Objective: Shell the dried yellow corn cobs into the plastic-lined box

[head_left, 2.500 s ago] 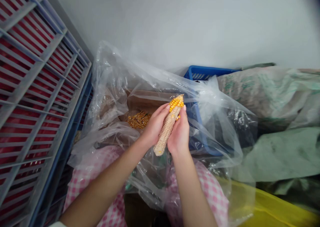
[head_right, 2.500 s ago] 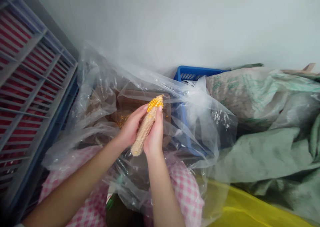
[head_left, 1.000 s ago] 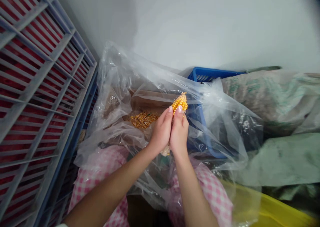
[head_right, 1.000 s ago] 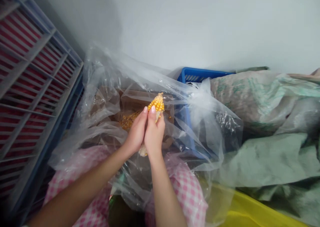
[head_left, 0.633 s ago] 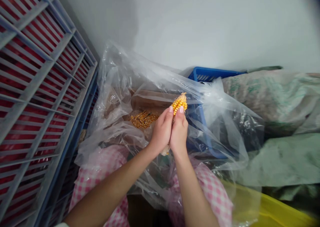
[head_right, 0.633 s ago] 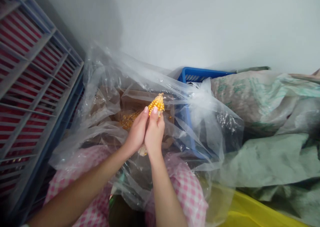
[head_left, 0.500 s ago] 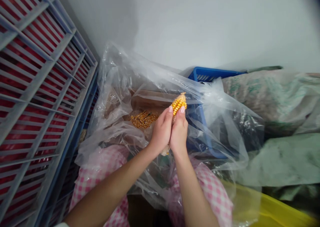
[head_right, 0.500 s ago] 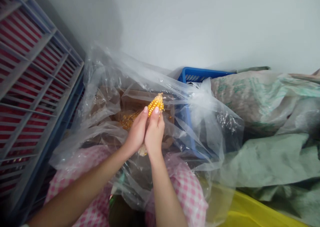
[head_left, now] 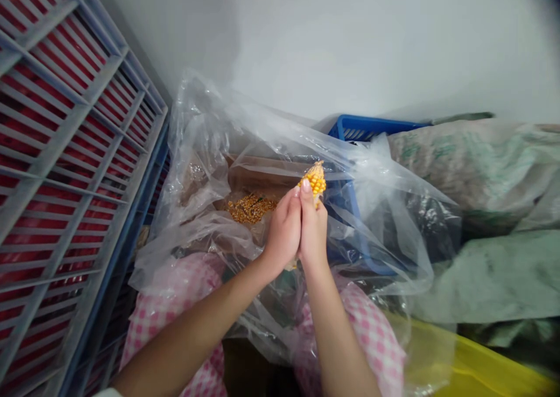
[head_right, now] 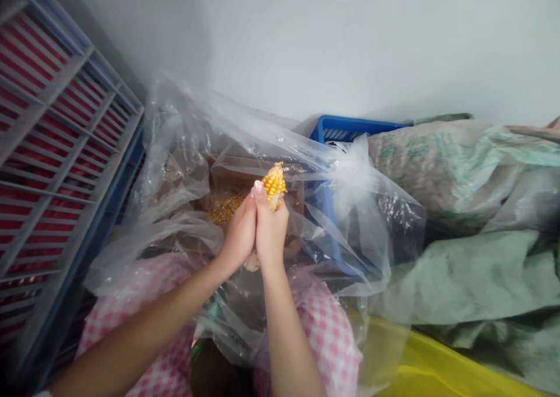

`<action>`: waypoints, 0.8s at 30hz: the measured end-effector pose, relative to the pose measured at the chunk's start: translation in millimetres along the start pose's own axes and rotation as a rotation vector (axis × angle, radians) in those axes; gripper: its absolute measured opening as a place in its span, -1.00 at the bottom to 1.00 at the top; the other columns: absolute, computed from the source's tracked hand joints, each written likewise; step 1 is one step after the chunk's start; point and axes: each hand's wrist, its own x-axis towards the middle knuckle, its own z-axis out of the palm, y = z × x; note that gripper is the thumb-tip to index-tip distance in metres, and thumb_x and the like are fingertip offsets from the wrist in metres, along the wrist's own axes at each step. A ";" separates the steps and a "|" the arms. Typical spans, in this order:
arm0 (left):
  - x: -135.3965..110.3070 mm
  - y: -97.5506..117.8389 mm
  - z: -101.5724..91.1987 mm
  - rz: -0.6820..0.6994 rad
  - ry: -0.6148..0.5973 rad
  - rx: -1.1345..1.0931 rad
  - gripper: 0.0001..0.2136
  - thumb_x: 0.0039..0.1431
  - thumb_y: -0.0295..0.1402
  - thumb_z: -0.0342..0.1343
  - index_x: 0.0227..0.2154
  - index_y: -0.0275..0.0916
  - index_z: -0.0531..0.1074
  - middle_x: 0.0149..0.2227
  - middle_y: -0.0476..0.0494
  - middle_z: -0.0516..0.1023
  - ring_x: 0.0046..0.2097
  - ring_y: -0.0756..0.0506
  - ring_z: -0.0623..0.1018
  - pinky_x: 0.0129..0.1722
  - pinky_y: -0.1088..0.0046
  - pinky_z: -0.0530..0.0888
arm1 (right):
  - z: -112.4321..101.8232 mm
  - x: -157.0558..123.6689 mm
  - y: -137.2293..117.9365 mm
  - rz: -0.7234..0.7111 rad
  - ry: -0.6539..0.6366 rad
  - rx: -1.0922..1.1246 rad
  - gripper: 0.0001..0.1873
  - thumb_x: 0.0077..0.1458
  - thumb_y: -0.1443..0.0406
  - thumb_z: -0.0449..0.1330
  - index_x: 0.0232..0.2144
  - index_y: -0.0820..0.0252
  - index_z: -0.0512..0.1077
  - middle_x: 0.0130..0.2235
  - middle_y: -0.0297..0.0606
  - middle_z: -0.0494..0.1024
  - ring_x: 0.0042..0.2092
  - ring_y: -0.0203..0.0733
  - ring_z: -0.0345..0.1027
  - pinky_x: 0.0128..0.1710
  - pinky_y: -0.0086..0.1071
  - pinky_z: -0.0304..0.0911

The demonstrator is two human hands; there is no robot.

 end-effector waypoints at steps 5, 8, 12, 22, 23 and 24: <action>-0.6 -0.1 1.6 -0.011 0.005 0.033 -0.71 0.19 -0.26 -0.15 -0.26 -0.19 0.46 -0.22 -0.10 0.51 -0.10 -0.08 0.44 -0.05 0.45 0.30 | -1.8 0.2 -1.2 -0.029 0.028 -0.059 -0.60 -0.04 0.02 0.06 -0.41 0.27 0.39 -0.43 -0.32 0.46 -0.40 -0.31 0.27 -0.37 -0.43 0.15; -0.5 0.3 1.4 0.009 -0.014 0.037 -0.71 0.18 -0.25 -0.14 -0.25 -0.21 0.46 -0.19 -0.11 0.51 -0.07 -0.09 0.42 -0.04 0.45 0.30 | -2.2 0.2 -2.1 -0.047 0.065 -0.135 -0.56 0.01 0.00 -0.01 -0.43 0.27 0.39 -0.46 -0.32 0.45 -0.41 -0.31 0.26 -0.37 -0.43 0.13; -1.3 1.3 1.5 0.042 -0.026 0.040 -0.71 0.19 -0.27 -0.16 -0.20 -0.22 0.43 -0.15 -0.11 0.50 -0.06 -0.06 0.42 -0.04 0.49 0.29 | -2.6 -0.2 -5.0 -0.057 0.068 -0.203 -0.49 0.05 -0.04 -0.11 -0.48 0.25 0.38 -0.48 -0.32 0.45 -0.41 -0.29 0.27 -0.38 -0.41 0.13; 2.4 -6.7 1.5 -0.023 0.033 -0.057 -0.67 0.19 -0.20 -0.17 -0.18 -0.24 0.42 -0.13 -0.12 0.50 -0.08 -0.07 0.44 -0.09 0.48 0.32 | 1.6 8.3 8.5 0.143 0.082 0.069 -0.28 -0.02 -0.19 -0.28 -0.31 0.18 0.43 -0.33 -0.24 0.52 -0.24 -0.20 0.39 -0.21 -0.33 0.22; 2.5 -7.4 1.4 -0.030 0.039 -0.062 -0.66 0.19 -0.19 -0.17 -0.17 -0.24 0.42 -0.13 -0.13 0.49 -0.08 -0.07 0.44 -0.10 0.47 0.33 | 1.9 8.9 9.6 0.117 0.053 0.092 -0.28 -0.02 -0.18 -0.28 -0.31 0.18 0.43 -0.33 -0.23 0.52 -0.23 -0.20 0.39 -0.21 -0.34 0.23; 2.3 -7.8 1.3 -0.032 0.041 -0.061 -0.66 0.19 -0.19 -0.18 -0.17 -0.25 0.41 -0.12 -0.14 0.49 -0.08 -0.07 0.44 -0.10 0.47 0.33 | 1.9 9.1 10.1 0.081 0.036 0.096 -0.29 -0.01 -0.17 -0.27 -0.32 0.19 0.44 -0.34 -0.23 0.52 -0.24 -0.21 0.39 -0.23 -0.34 0.23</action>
